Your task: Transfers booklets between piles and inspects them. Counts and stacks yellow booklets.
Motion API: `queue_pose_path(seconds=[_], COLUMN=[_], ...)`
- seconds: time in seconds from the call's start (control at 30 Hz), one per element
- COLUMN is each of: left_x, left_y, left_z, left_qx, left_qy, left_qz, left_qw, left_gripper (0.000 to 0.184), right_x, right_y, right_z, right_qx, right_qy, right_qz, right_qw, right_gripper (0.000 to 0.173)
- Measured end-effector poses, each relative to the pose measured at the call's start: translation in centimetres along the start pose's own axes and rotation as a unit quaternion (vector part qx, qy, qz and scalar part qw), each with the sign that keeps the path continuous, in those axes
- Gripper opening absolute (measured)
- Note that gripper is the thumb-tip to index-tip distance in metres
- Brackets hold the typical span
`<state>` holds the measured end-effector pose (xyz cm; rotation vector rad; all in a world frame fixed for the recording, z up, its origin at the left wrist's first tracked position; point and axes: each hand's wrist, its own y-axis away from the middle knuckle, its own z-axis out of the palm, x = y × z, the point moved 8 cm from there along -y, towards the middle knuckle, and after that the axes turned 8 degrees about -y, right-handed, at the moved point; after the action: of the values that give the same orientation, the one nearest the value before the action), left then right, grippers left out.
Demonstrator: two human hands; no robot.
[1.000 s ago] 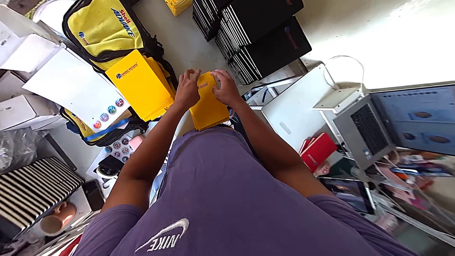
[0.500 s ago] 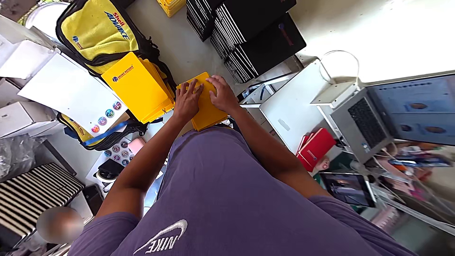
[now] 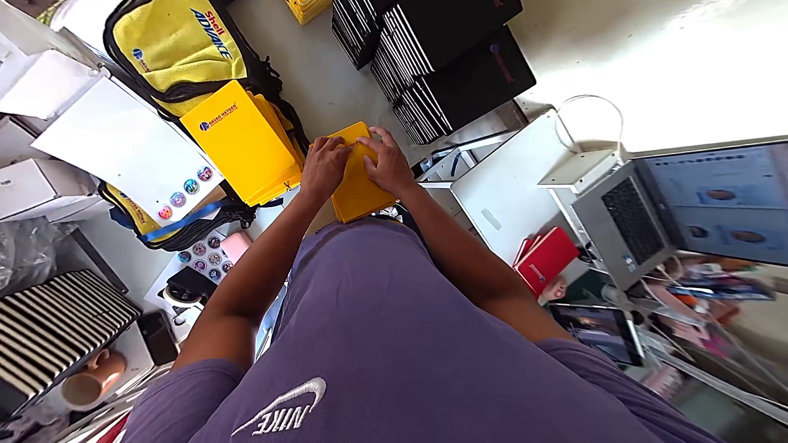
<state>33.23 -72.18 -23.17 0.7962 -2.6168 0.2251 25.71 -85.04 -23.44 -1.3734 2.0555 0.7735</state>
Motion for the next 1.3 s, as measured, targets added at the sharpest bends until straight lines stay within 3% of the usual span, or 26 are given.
queue_pose_path(seconds=[0.17,0.3,0.43,0.5,0.57,0.63,0.8,0.93,1.0,1.03,1.13,1.23,1.3], left_x=[-0.9,-2.1,-1.6,-0.7,-0.4,-0.7,-1.8,-0.8,-0.2,-0.3,-1.2,-1.8,-1.6], left_y=[-0.8,-1.3,-2.5,-2.8,-2.9,-2.7,-0.8,0.1,0.0,-0.1,0.7,2.6,4.6], left_z=[-2.1,-4.5,-5.1,-5.0,-4.6,-4.2,-2.9,-1.8,-1.3,-1.2,-2.2,-2.7,-2.3], left_qx=[0.046,0.055,-0.031,-0.042,-0.039,-0.031,-0.005,-0.006,-0.006,0.004,0.04,0.047,0.048], left_qy=[0.033,0.133,0.331,0.406,0.447,0.453,0.35,0.415,0.481,0.478,0.345,0.258,0.25], left_qz=[-0.058,-0.129,-0.125,-0.106,-0.102,-0.106,-0.137,-0.148,-0.146,-0.147,-0.163,-0.181,-0.183], left_qw=[0.997,0.981,0.935,0.907,0.888,0.885,0.927,0.898,0.865,0.866,0.924,0.948,0.95], left_gripper=[0.027,0.025,0.019,0.018,0.018,0.02,0.018,0.016,0.016,0.017,0.029,0.042,0.05], right_x=[-0.1,0.2,-1.4,-2.4,-2.9,-2.7,1.5,-0.4,-2.0,-2.6,-3.0,-1.7,-0.3], right_y=[0.3,0.5,0.7,0.6,0.2,0.0,0.2,1.1,1.6,1.7,1.5,0.9,0.4], right_z=[-0.6,-1.3,-1.9,-2.1,-2.4,-3.1,-4.3,-2.8,-1.9,-1.6,-0.9,-0.1,0.6], right_qx=[0.019,0.047,0.029,0.015,0.032,0.051,0.12,0.01,-0.016,-0.01,0.051,0.07,0.061], right_qy=[-0.032,-0.098,-0.214,-0.287,-0.353,-0.38,-0.332,-0.247,-0.212,-0.177,-0.026,0.032,-0.005], right_qz=[0.008,0.011,0.012,0.001,-0.018,-0.013,0.065,-0.004,-0.041,-0.05,-0.045,0.022,0.072], right_qw=[0.999,0.994,0.976,0.958,0.935,0.924,0.933,0.969,0.976,0.983,0.997,0.997,0.996], right_gripper=[0.045,0.047,0.052,0.046,0.026,0.02,0.022,0.044,0.047,0.047,0.048,0.087,0.107])
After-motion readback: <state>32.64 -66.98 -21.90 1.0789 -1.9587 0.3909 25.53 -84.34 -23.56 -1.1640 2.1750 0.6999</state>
